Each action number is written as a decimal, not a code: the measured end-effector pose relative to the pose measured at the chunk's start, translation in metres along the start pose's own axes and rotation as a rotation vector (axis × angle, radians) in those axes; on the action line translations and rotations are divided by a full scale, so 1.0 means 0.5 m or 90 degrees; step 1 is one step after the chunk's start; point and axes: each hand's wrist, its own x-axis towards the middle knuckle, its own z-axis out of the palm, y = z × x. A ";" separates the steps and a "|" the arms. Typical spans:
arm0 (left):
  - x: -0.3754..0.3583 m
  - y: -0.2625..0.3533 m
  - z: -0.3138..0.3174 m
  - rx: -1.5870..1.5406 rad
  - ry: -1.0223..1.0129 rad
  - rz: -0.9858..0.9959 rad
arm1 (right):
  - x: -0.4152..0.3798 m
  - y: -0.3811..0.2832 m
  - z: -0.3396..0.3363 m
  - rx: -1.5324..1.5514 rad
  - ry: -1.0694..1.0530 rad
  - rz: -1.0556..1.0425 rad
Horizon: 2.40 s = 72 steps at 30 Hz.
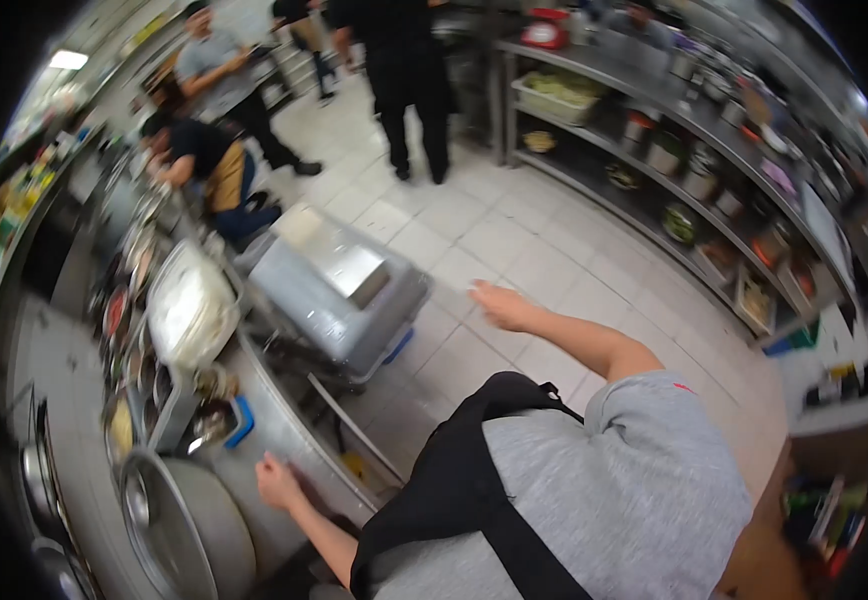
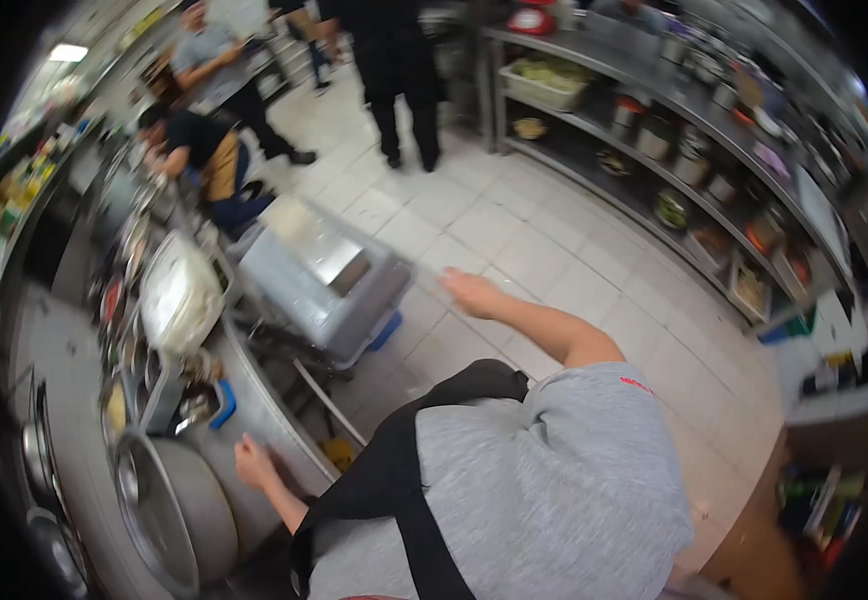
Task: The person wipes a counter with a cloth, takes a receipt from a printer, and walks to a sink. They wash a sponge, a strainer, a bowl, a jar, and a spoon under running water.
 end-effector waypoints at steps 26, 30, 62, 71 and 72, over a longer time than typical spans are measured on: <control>-0.078 0.057 -0.023 -0.134 0.114 0.102 | -0.204 0.402 0.164 0.058 -0.001 0.195; -0.203 0.115 -0.075 -0.332 0.219 0.067 | -0.076 0.449 0.173 -0.022 -0.222 0.036; -0.988 -0.045 -0.436 -0.153 0.436 -0.692 | -0.360 -1.585 0.500 0.624 -1.062 -0.209; -0.987 -0.055 -0.436 -0.202 0.452 -0.739 | -0.329 -1.771 0.587 0.509 -0.698 -0.679; -0.988 -0.058 -0.434 -0.198 0.442 -0.733 | -0.376 -1.767 0.525 0.543 -0.573 -0.648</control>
